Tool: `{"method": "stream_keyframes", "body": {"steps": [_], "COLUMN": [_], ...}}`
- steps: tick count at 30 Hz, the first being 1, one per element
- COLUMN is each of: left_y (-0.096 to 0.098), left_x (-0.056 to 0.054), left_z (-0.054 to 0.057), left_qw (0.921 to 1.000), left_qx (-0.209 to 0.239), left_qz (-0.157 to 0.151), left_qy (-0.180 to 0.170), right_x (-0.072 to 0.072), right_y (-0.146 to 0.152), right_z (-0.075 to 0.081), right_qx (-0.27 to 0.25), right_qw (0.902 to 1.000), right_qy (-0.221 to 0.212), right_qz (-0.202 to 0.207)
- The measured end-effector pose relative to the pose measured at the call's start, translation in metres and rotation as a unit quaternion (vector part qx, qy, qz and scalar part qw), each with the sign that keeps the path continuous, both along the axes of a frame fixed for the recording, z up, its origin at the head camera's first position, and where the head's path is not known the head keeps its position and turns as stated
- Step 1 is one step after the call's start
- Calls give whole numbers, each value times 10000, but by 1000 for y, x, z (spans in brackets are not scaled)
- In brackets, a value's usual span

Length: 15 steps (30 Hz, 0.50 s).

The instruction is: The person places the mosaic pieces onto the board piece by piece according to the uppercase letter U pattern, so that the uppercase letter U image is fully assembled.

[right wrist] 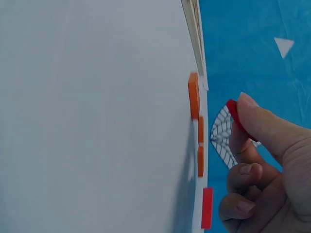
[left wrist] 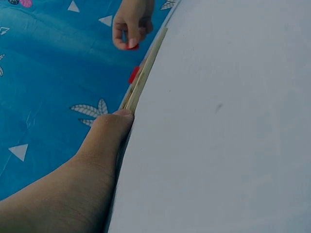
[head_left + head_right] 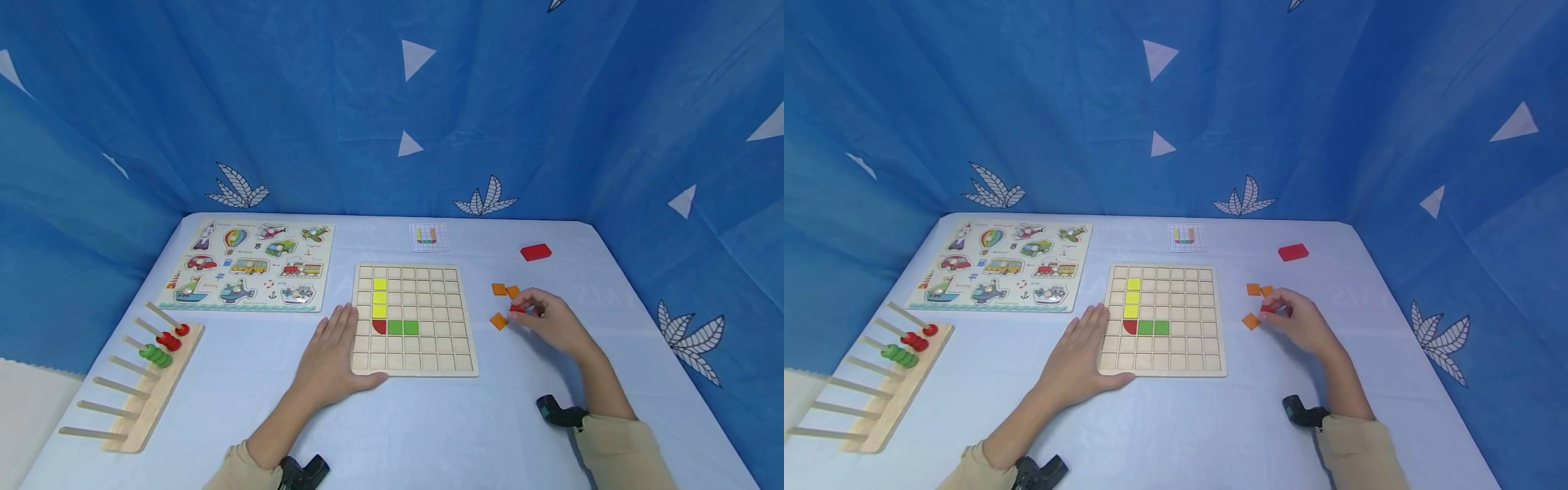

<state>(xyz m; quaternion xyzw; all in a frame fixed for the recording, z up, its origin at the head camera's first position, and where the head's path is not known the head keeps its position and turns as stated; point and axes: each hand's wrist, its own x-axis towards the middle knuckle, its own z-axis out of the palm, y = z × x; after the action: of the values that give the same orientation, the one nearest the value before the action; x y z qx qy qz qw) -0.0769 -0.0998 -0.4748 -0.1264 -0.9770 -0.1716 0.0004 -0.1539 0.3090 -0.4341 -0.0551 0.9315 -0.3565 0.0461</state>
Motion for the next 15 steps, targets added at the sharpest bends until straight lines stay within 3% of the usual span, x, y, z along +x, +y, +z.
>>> {"method": "stream_keyframes", "body": {"steps": [6,15], "left_y": [0,0], "left_x": [0,0], "left_z": [0,-1], "left_qw": [10000,10000], "left_qx": [2,30], "left_qz": [-2,6], "left_qy": [-11,16], "right_x": [-1,-4], "right_y": [-29,-72], "right_z": [6,5], "right_qx": [-161,-533], "right_qw": [9997,9956], "right_qy": [-121,-157], "right_qz": [163,758]}}
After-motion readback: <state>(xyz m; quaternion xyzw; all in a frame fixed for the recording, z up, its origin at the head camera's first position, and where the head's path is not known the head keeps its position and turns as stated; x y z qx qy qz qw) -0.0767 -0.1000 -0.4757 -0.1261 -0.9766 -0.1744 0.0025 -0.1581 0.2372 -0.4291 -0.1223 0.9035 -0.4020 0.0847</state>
